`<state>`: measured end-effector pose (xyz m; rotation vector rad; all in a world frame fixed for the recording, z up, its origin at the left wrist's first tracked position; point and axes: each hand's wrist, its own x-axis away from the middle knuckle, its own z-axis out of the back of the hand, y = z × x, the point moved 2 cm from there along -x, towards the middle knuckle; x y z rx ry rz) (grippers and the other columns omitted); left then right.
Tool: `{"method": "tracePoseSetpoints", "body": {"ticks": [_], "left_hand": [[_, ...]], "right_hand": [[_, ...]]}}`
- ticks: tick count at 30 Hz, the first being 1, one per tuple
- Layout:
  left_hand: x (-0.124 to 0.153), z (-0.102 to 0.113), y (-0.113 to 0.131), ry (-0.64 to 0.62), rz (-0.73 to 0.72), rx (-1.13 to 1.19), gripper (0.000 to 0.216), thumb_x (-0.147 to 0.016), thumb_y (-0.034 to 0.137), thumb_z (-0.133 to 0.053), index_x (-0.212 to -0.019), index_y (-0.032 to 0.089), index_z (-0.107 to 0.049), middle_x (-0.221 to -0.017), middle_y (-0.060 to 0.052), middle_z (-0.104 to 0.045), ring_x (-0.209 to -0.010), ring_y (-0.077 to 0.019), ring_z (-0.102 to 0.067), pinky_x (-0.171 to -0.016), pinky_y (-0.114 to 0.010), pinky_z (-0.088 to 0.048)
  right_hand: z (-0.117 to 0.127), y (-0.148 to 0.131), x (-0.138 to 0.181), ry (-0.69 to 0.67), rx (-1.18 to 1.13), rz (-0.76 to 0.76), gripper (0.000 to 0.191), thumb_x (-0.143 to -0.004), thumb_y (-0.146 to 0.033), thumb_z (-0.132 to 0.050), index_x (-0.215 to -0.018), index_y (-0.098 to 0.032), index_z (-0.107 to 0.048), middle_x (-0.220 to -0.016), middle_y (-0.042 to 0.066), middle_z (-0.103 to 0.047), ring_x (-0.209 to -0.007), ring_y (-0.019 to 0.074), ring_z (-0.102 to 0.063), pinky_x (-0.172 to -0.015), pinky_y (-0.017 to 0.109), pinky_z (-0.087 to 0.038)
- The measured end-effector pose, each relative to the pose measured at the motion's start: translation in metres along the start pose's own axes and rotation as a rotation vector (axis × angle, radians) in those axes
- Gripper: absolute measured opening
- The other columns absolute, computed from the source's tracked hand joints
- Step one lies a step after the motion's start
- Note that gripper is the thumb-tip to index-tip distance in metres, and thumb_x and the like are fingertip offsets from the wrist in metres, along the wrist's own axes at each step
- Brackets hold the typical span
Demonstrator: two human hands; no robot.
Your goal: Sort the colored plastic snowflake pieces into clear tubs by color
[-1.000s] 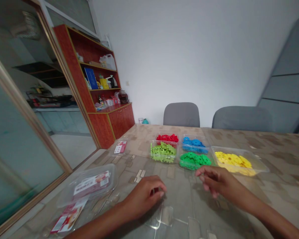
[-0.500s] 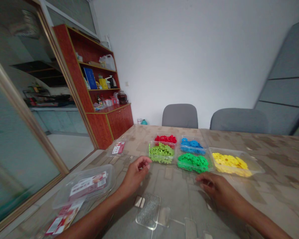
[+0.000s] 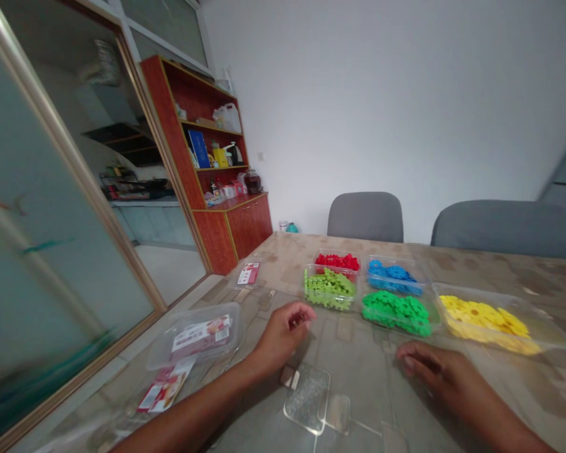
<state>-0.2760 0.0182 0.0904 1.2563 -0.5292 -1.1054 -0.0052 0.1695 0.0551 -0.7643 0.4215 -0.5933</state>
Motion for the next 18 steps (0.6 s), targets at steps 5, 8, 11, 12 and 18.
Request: {"method": "tracePoseSetpoints", "body": {"ticks": [5, 8, 11, 12, 18], "left_hand": [[-0.022, 0.058, 0.024, 0.091, -0.044, -0.126, 0.017, -0.068, 0.031, -0.067, -0.08, 0.02, -0.071, -0.073, -0.002, -0.064, -0.069, -0.0201, -0.055, -0.062, -0.029, -0.042], [-0.035, 0.106, 0.027, 0.195, -0.023, -0.171, 0.023, -0.066, 0.037, -0.069, -0.08, 0.019, -0.069, -0.076, -0.002, -0.066, -0.07, -0.0192, -0.056, -0.064, -0.027, -0.043], [-0.031, 0.145, 0.024, 0.307, 0.014, -0.197, 0.025, -0.068, 0.039, -0.069, -0.081, 0.018, -0.066, -0.078, -0.002, -0.068, -0.07, -0.0178, -0.058, -0.064, -0.026, -0.045], [-0.026, 0.154, 0.022, 0.338, 0.026, -0.203, 0.026, -0.069, 0.041, -0.069, -0.08, 0.018, -0.065, -0.076, -0.002, -0.068, -0.068, -0.0173, -0.058, -0.063, -0.026, -0.045], [0.009, 0.173, 0.005, 0.415, 0.049, -0.274, 0.025, -0.073, 0.043, -0.067, -0.08, 0.018, -0.066, -0.07, -0.001, -0.067, -0.059, -0.0159, -0.056, -0.055, -0.025, -0.042]], "right_hand": [[-0.009, 0.001, 0.015, -0.108, -0.077, -0.029, 0.03, -0.09, -0.046, -0.052, -0.083, -0.022, -0.069, -0.07, 0.001, -0.066, -0.067, 0.0192, -0.062, -0.06, 0.024, -0.045], [-0.014, 0.006, 0.019, -0.14, -0.149, -0.047, 0.032, -0.091, -0.048, -0.053, -0.083, -0.022, -0.069, -0.067, 0.001, -0.065, -0.066, 0.0183, -0.06, -0.059, 0.024, -0.044], [-0.02, 0.01, 0.018, -0.153, -0.215, -0.074, 0.035, -0.087, -0.055, -0.056, -0.083, -0.023, -0.07, -0.067, 0.002, -0.066, -0.064, 0.0186, -0.059, -0.058, 0.025, -0.044], [-0.021, 0.01, 0.017, -0.144, -0.233, -0.089, 0.037, -0.086, -0.057, -0.057, -0.082, -0.023, -0.07, -0.066, 0.002, -0.066, -0.063, 0.019, -0.059, -0.058, 0.026, -0.044], [-0.022, -0.002, 0.013, -0.054, -0.238, -0.162, 0.044, -0.075, -0.066, -0.06, -0.076, -0.023, -0.07, -0.059, 0.001, -0.062, -0.058, 0.0193, -0.058, -0.056, 0.027, -0.044]]}}
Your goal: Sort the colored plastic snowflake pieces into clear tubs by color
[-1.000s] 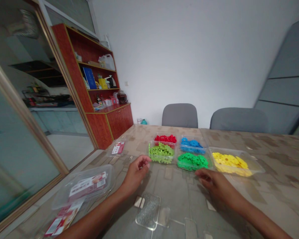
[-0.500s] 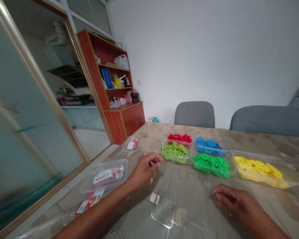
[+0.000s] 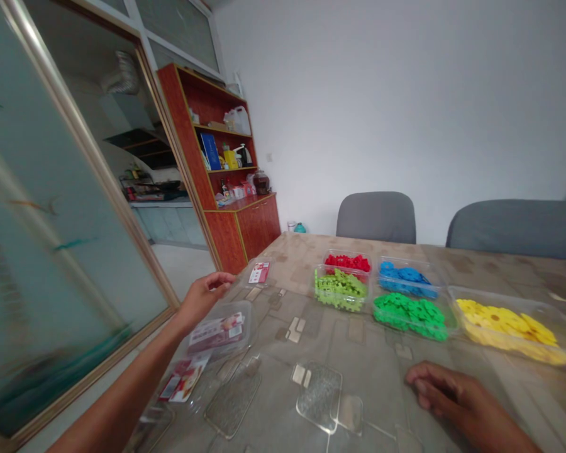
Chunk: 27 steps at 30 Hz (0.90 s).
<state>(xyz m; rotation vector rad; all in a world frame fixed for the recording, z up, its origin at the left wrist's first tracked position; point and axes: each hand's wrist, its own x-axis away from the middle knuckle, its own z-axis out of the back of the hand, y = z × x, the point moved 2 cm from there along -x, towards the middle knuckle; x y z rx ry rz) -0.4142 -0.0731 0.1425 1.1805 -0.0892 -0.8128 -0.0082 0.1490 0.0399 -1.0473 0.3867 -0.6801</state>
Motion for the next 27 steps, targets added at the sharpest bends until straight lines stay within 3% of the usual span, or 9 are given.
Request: {"method": "tracePoseSetpoints", "body": {"ticks": [5, 7, 9, 12, 17, 22, 27], "left_hand": [[0.004, -0.028, 0.003, -0.081, -0.162, -0.107, 0.019, -0.076, 0.037, -0.064, -0.08, 0.02, -0.072, -0.07, -0.002, -0.068, -0.065, -0.0213, -0.06, -0.059, -0.029, -0.045], [0.002, -0.051, 0.014, -0.143, -0.268, -0.149, 0.021, -0.08, 0.032, -0.06, -0.089, 0.019, -0.074, -0.086, -0.007, -0.073, -0.078, -0.0259, -0.065, -0.068, -0.034, -0.05], [-0.001, -0.078, 0.03, -0.22, -0.384, -0.187, 0.026, -0.086, 0.027, -0.055, -0.102, 0.018, -0.074, -0.107, -0.01, -0.073, -0.099, -0.0298, -0.065, -0.087, -0.041, -0.05], [-0.004, -0.125, 0.054, -0.37, -0.547, -0.247, 0.032, -0.09, 0.023, -0.052, -0.116, 0.018, -0.069, -0.132, -0.01, -0.064, -0.124, -0.0305, -0.056, -0.11, -0.043, -0.037], [-0.014, -0.185, 0.07, -0.56, -0.676, -0.39, 0.043, -0.09, 0.028, -0.061, -0.133, 0.023, -0.058, -0.149, -0.012, -0.048, -0.139, -0.0306, -0.041, -0.117, -0.054, -0.023], [-0.028, -0.196, 0.059, -0.614, -0.686, -0.528, 0.039, -0.094, 0.039, -0.058, -0.129, 0.024, -0.061, -0.134, -0.012, -0.062, -0.131, -0.0329, -0.049, -0.116, -0.062, -0.016], [-0.027, -0.195, 0.062, -0.628, -0.719, -0.57, 0.046, -0.098, 0.042, -0.051, -0.138, 0.021, -0.052, -0.145, -0.013, -0.052, -0.134, -0.0306, -0.046, -0.116, -0.056, -0.019]], "right_hand": [[-0.001, 0.004, -0.001, 0.005, 0.021, 0.019, 0.043, -0.078, -0.065, -0.058, -0.076, -0.024, -0.069, -0.06, 0.001, -0.062, -0.061, 0.0201, -0.059, -0.059, 0.027, -0.044], [-0.001, 0.009, -0.001, 0.004, 0.034, 0.025, 0.044, -0.079, -0.065, -0.056, -0.077, -0.023, -0.068, -0.061, 0.001, -0.062, -0.061, 0.0201, -0.059, -0.06, 0.027, -0.044], [-0.002, 0.014, -0.002, -0.015, 0.05, 0.028, 0.043, -0.081, -0.064, -0.055, -0.081, -0.023, -0.069, -0.062, 0.0, -0.062, -0.061, 0.0197, -0.059, -0.06, 0.027, -0.044], [-0.003, 0.015, 0.0, -0.006, 0.057, 0.045, 0.041, -0.084, -0.061, -0.054, -0.083, -0.023, -0.069, -0.062, 0.0, -0.061, -0.062, 0.0195, -0.059, -0.059, 0.026, -0.044], [-0.004, 0.01, 0.002, 0.012, 0.074, 0.076, 0.036, -0.085, -0.056, -0.054, -0.081, -0.023, -0.068, -0.062, 0.0, -0.061, -0.061, 0.0196, -0.059, -0.059, 0.026, -0.044], [-0.004, 0.005, 0.002, 0.008, 0.103, 0.089, 0.034, -0.088, -0.052, -0.049, -0.08, -0.023, -0.066, -0.063, 0.0, -0.061, -0.062, 0.019, -0.059, -0.06, 0.026, -0.043], [-0.007, -0.001, 0.003, 0.001, 0.123, 0.059, 0.034, -0.086, -0.05, -0.047, -0.077, -0.022, -0.063, -0.061, 0.0, -0.058, -0.059, 0.0186, -0.055, -0.057, 0.026, -0.041]]}}
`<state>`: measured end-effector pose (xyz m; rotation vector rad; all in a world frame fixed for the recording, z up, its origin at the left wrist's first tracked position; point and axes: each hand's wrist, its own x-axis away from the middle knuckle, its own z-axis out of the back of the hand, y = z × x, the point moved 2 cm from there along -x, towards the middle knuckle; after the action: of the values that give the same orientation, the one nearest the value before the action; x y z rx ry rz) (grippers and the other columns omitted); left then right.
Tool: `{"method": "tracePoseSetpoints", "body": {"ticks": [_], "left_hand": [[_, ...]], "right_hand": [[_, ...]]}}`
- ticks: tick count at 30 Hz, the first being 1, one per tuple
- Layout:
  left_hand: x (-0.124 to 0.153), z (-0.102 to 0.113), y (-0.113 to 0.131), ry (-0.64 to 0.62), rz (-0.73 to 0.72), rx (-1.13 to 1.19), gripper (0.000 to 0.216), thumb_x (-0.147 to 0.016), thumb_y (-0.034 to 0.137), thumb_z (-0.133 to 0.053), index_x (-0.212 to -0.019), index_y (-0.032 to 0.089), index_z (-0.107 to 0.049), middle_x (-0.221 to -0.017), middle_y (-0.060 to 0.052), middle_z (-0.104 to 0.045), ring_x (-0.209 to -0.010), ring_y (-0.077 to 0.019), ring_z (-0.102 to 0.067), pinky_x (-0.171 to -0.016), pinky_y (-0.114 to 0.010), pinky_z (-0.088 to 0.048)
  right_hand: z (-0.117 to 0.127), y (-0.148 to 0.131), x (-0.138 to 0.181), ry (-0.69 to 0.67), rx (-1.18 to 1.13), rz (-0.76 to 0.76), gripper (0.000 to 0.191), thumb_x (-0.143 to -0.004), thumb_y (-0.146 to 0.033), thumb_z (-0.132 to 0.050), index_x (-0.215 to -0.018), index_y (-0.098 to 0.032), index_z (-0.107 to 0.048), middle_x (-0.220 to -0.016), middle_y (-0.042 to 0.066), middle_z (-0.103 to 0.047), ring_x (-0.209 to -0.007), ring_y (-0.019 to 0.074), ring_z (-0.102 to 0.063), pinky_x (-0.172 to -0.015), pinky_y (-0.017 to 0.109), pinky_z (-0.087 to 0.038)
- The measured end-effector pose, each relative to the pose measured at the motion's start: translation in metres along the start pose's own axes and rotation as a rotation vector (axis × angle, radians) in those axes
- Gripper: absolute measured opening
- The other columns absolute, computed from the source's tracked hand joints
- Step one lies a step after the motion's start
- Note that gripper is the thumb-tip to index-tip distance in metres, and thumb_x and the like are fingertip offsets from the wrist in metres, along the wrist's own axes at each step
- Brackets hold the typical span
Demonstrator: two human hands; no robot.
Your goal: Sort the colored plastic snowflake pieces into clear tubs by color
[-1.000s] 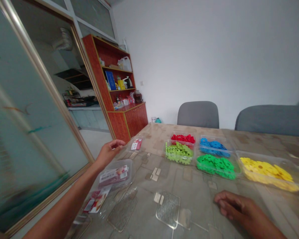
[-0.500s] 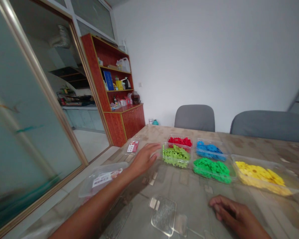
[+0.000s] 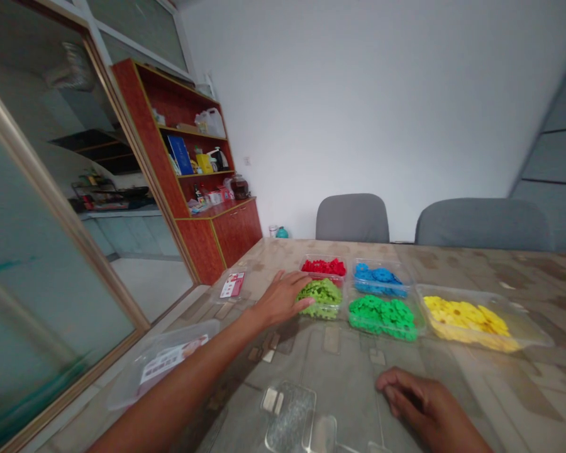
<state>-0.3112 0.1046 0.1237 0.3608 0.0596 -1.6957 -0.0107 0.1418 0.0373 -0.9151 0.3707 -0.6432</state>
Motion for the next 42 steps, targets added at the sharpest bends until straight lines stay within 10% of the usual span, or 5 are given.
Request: {"method": "tracePoseSetpoints", "body": {"ticks": [11, 25, 33, 42], "left_hand": [[-0.014, -0.017, 0.026, 0.029, 0.022, -0.021, 0.036, -0.1, 0.041, -0.048, -0.119, 0.015, -0.063, -0.137, -0.019, -0.058, -0.129, -0.0342, -0.051, -0.112, -0.056, -0.028], [-0.007, -0.01, 0.022, 0.008, -0.037, 0.093, 0.052, -0.094, 0.029, -0.058, -0.142, 0.013, -0.045, -0.144, -0.019, -0.051, -0.133, -0.0327, -0.047, -0.113, -0.052, -0.032], [0.066, 0.014, 0.023, 0.007, 0.013, 0.177, 0.04, -0.091, 0.024, -0.059, -0.131, 0.022, -0.061, -0.145, -0.008, -0.054, -0.133, -0.0251, -0.05, -0.115, -0.039, -0.036], [0.188, 0.079, -0.096, 0.135, 0.57, 0.055, 0.056, -0.082, 0.052, -0.051, -0.12, 0.014, -0.067, -0.13, -0.013, -0.065, -0.12, -0.0318, -0.06, -0.107, -0.042, -0.042]], "right_hand": [[0.0, 0.0, 0.002, 0.041, 0.031, 0.035, 0.031, -0.088, -0.046, -0.045, -0.081, -0.023, -0.065, -0.067, 0.001, -0.064, -0.064, 0.0206, -0.06, -0.06, 0.027, -0.045], [0.003, 0.004, 0.003, 0.044, 0.082, 0.072, 0.032, -0.091, -0.045, -0.045, -0.083, -0.024, -0.068, -0.071, 0.002, -0.07, -0.067, 0.0228, -0.066, -0.062, 0.027, -0.05], [0.004, 0.002, 0.001, 0.083, 0.071, 0.11, 0.031, -0.087, -0.046, -0.05, -0.079, -0.025, -0.071, -0.077, 0.003, -0.076, -0.072, 0.0249, -0.072, -0.064, 0.027, -0.055], [0.006, 0.014, 0.002, 0.109, 0.121, 0.139, 0.035, -0.086, -0.052, -0.052, -0.084, -0.027, -0.076, -0.086, 0.002, -0.079, -0.081, 0.0251, -0.076, -0.069, 0.027, -0.06]]}}
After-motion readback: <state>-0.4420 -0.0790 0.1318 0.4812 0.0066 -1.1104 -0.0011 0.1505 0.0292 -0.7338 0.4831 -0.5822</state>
